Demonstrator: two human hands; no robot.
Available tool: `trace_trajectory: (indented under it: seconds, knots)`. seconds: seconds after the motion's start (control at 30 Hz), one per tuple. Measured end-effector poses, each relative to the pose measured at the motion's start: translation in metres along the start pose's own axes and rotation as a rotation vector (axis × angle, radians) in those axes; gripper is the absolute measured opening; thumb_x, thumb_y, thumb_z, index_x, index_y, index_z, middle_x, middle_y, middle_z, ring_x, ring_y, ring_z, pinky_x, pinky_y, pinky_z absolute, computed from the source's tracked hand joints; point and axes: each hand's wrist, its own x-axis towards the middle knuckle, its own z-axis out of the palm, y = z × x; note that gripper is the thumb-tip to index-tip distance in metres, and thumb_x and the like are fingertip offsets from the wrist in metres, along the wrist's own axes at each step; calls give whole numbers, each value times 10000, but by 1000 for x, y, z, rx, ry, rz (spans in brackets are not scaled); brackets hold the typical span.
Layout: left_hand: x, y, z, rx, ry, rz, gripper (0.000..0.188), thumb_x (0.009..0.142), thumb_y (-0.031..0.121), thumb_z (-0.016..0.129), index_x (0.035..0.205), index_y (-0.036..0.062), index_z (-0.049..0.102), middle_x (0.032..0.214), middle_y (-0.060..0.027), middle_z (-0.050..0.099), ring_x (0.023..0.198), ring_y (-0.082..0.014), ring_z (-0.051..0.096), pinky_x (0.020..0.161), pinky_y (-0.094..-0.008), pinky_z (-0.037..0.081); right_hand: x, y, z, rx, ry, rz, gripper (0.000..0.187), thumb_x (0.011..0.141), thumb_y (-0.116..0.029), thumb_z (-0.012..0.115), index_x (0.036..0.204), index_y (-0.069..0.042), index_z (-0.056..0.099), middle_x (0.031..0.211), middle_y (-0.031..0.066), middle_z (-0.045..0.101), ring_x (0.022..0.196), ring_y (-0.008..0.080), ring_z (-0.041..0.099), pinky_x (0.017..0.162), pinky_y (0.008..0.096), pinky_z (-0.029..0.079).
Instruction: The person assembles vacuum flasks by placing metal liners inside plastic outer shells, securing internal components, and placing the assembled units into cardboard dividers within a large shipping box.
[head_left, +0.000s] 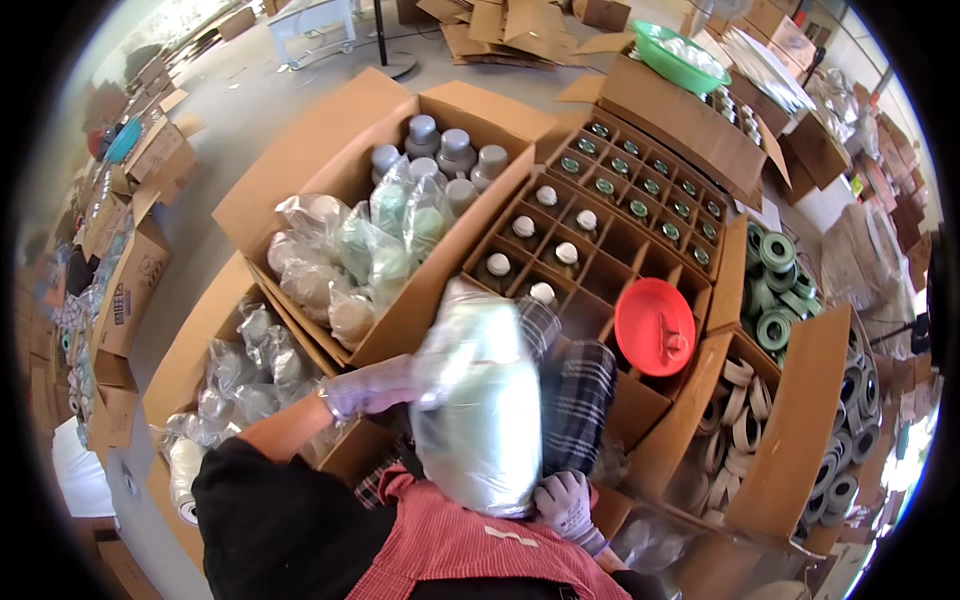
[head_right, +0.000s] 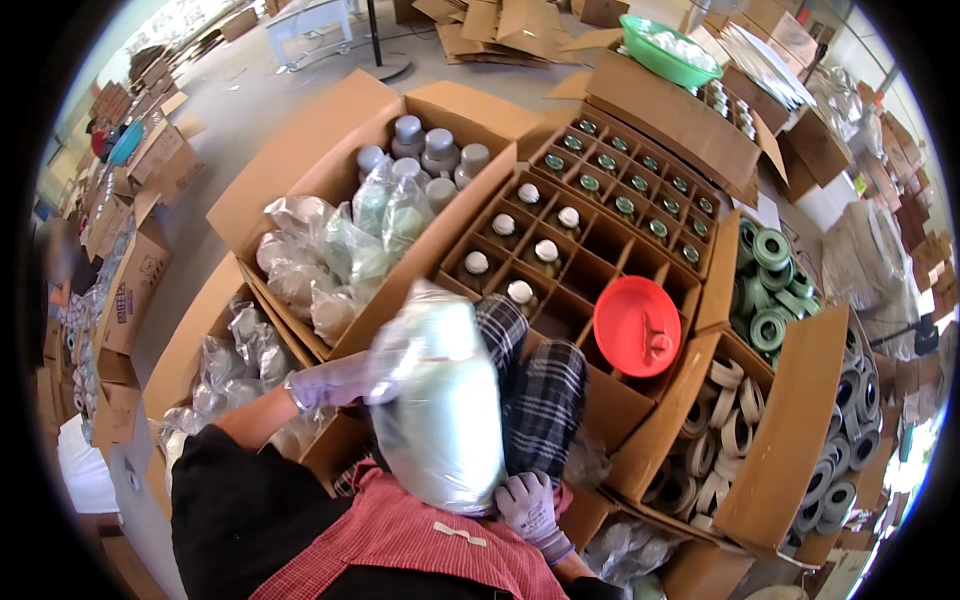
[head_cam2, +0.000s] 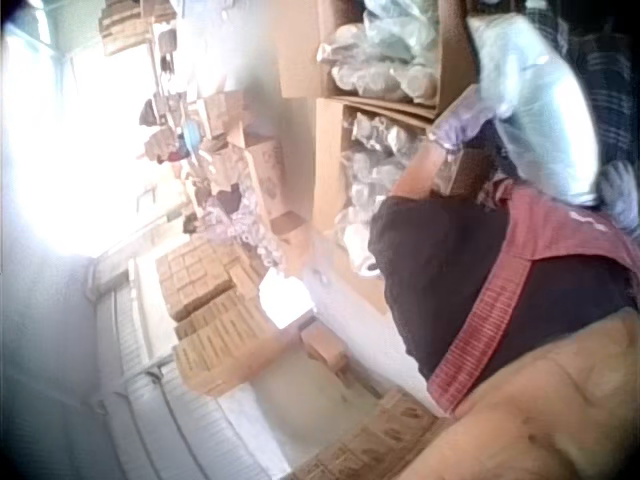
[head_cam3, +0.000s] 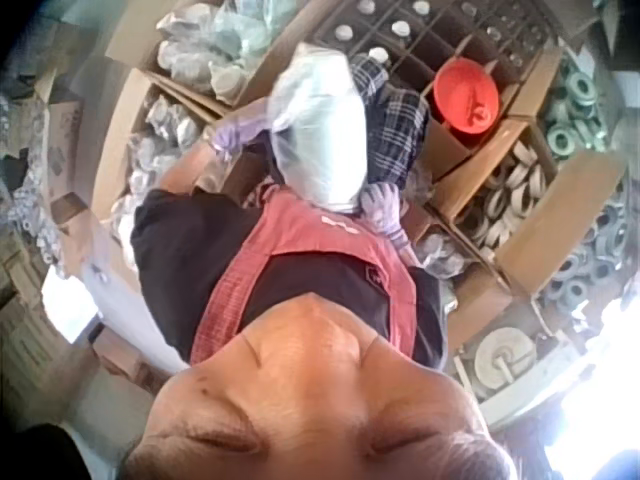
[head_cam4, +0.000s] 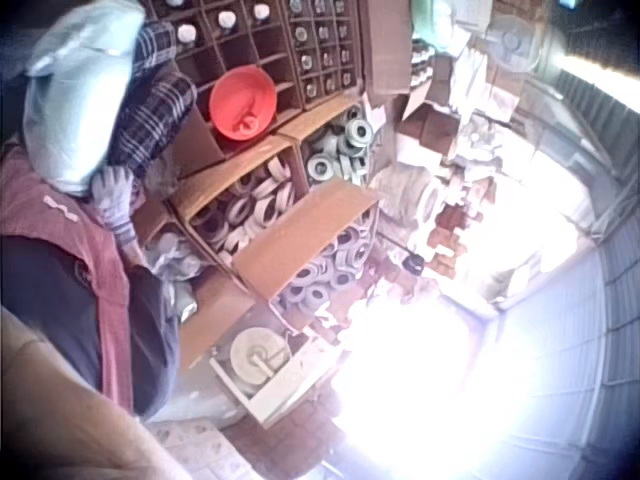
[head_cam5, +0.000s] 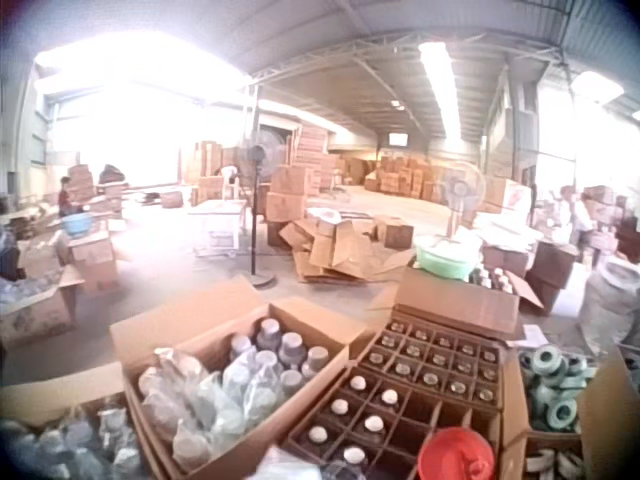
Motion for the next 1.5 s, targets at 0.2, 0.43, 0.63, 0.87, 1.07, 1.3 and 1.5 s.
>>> trace_trajectory:
  seconds: [0.2, 0.43, 0.63, 0.87, 1.07, 1.3, 1.5]
  knots:
    - [-47, -58, -33, -1181, 670, -40, 346, 922, 117, 499, 1247, 0, 520, 1178, -126, 613, 1044, -269, 630, 898, -389, 547, 221, 31, -53, 224, 432, 29, 205, 761, -136, 665, 956, -73, 649, 1006, 120, 577, 959, 323, 561, 851, 450, 450]
    - [64, -184, -224, -374, 1440, 529, 326, 918, -22, 499, 1242, 18, 515, 1130, -120, 624, 966, -232, 644, 764, -443, 624, 340, 40, -29, 215, 133, -236, 342, 812, -179, 682, 1127, -59, 628, 1142, 136, 580, 1062, 322, 563, 945, 439, 436]
    - [124, -253, -305, 117, 1593, -194, 351, 878, 202, 617, 1173, 19, 565, 950, -169, 700, 882, -296, 686, 742, -421, 523, 275, 81, -13, 53, 57, -87, 365, 708, -210, 723, 1046, -97, 644, 1116, 84, 585, 1099, 276, 534, 957, 484, 407]
    - [123, -319, -355, 1056, 563, -728, 468, 909, 447, 535, 1089, 31, 652, 945, -244, 694, 957, -404, 671, 841, -438, 536, 285, 90, 12, 132, 184, -28, 289, 698, -204, 722, 959, -90, 671, 1058, 62, 633, 1076, 246, 568, 981, 474, 419]
    - [268, -114, -281, 889, 860, -31, 340, 785, 247, 705, 1068, 61, 674, 976, -200, 653, 885, -331, 646, 877, -428, 516, 290, 97, 14, 173, 195, -5, 293, 703, -205, 728, 966, -90, 671, 1055, 57, 637, 1071, 239, 580, 977, 478, 425]
    - [362, -152, -244, 1190, 259, -405, 595, 823, 123, 646, 1375, 309, 524, 1452, -263, 383, 1050, -405, 630, 942, -503, 509, 285, 105, 6, 209, 212, -27, 301, 701, -195, 737, 974, -86, 672, 1062, 57, 631, 1078, 243, 581, 979, 465, 433]
    - [246, 44, -240, 1226, 438, -192, 776, 606, 137, 860, 1312, 206, 546, 1318, -146, 501, 1122, -366, 563, 944, -455, 499, 276, 112, 5, 267, 233, -8, 341, 722, -201, 728, 1036, -86, 661, 1080, 75, 623, 1076, 273, 580, 980, 446, 440]
